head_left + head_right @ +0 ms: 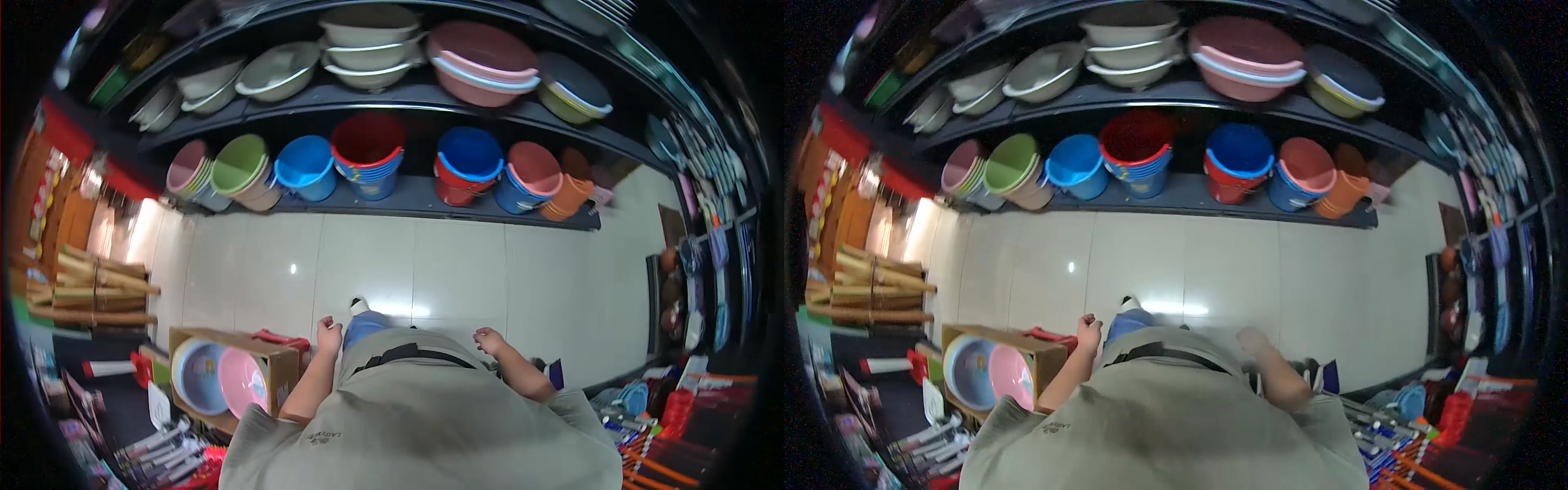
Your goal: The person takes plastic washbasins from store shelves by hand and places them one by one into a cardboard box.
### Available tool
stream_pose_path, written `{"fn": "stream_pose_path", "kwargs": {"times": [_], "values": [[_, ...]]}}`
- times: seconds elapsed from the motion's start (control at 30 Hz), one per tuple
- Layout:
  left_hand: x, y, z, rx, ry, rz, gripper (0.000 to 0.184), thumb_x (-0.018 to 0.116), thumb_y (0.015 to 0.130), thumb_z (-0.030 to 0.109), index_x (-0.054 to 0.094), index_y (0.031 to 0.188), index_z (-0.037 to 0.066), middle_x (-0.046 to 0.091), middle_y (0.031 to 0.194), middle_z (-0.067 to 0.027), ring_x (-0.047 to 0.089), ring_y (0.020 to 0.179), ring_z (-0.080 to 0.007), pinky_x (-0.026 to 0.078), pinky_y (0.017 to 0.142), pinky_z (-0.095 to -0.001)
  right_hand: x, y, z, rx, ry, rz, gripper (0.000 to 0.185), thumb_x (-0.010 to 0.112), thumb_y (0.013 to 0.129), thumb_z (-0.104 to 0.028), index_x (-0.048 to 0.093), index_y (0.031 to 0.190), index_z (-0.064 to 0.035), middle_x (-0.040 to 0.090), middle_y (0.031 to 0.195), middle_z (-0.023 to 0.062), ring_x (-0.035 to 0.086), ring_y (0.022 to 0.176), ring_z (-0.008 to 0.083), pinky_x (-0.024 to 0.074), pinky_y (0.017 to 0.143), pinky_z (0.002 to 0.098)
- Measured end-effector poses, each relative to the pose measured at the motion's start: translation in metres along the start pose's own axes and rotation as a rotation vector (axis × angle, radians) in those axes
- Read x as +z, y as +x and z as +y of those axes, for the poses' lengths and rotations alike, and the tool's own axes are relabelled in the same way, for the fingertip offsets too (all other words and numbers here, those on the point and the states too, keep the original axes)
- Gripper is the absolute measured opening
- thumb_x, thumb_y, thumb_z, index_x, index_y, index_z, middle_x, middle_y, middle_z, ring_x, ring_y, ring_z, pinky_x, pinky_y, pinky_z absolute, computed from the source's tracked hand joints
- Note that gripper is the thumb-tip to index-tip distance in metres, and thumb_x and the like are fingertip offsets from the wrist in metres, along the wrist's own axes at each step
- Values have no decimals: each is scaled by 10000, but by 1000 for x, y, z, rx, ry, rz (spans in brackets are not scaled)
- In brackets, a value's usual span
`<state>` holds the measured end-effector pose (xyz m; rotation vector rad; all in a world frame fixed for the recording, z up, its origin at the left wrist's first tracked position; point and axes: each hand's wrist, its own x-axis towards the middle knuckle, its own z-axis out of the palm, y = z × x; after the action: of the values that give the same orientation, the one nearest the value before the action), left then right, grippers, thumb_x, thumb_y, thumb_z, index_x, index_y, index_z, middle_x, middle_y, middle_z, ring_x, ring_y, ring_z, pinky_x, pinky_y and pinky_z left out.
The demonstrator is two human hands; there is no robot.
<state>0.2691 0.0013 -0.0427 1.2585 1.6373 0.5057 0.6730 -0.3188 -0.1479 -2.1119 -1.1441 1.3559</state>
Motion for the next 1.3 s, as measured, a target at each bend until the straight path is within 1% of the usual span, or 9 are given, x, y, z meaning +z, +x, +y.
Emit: {"fn": "stream_pose_path", "kwargs": {"times": [0.13, 0.2, 0.27, 0.4, 0.47, 0.6, 0.67, 0.87, 1.3], "values": [[37, 39, 28, 59, 73, -185, 428, 631, 768, 115, 510, 1155, -21, 569, 1134, -155, 544, 1060, -256, 429, 924, -341, 31, -21, 26, 269, 427, 197, 363, 589, 857, -251, 547, 1150, -41, 641, 938, 82, 618, 757, 193, 472, 577, 312], [60, 54, 44, 84, 131, -246, 420, 634, 772, 122, 514, 1151, -14, 572, 1120, -146, 546, 1050, -250, 433, 914, -335, 43, -32, 36, 227, 312, 71, 274, 608, 847, -243, 609, 1034, -42, 648, 894, 98, 612, 778, 186, 484, 647, 309], [85, 63, 63, 103, 164, -304, 414, 634, 773, 122, 516, 1145, -15, 574, 1109, -140, 549, 1035, -244, 439, 899, -334, 54, -55, 28, 65, 317, 339, 256, 606, 843, -265, 640, 936, -29, 652, 839, 105, 612, 784, 179, 486, 696, 306], [143, 71, 106, 123, 198, -449, 406, 635, 771, 122, 520, 1137, -11, 579, 1064, -124, 560, 979, -228, 462, 848, -334, 21, -84, -15, 460, 548, 314, 321, 567, 851, -315, 632, 950, -16, 659, 885, 132, 618, 808, 227, 480, 773, 324], [170, 67, 132, 138, 267, -503, 412, 640, 767, 127, 521, 1136, -9, 581, 1046, -119, 563, 960, -227, 467, 832, -333, 27, -69, 29, 158, -81, 190, 314, 574, 843, -309, 647, 957, -25, 656, 886, 146, 611, 810, 236, 471, 788, 319], [229, 91, 173, 150, 470, -625, 418, 658, 751, 157, 538, 1120, 3, 602, 1005, -126, 578, 933, -231, 473, 815, -331, 7, -64, 43, 187, -161, 364, 310, 561, 849, -295, 643, 975, -24, 651, 831, 115, 592, 781, 205, 465, 764, 318], [260, 117, 183, 168, 538, -657, 376, 671, 738, 185, 576, 1058, 11, 626, 971, -138, 591, 921, -234, 474, 816, -335, -53, -83, -25, 667, 888, 468, 296, 557, 854, -262, 624, 1031, -34, 644, 858, 76, 582, 767, 182, 467, 739, 309], [333, 159, 252, 56, 726, -831, 389, 679, 734, 228, 637, 1047, 0, 646, 1030, -163, 599, 924, -265, 472, 816, -349, -103, -42, 1, 651, 1057, 650, 432, 625, 816, -252, 553, 1156, 5, 626, 1020, 97, 605, 824, 211, 484, 737, 298], [431, 135, 394, 245, 396, -948, 416, 647, 813, 175, 510, 1156, -15, 591, 1021, -87, 563, 957, -189, 446, 850, -303, -178, 33, 52, 786, 640, 855, 525, 618, 829, -325, 526, 1194, 41, 639, 1036, 200, 623, 922, 263, 479, 824, 339]]}}
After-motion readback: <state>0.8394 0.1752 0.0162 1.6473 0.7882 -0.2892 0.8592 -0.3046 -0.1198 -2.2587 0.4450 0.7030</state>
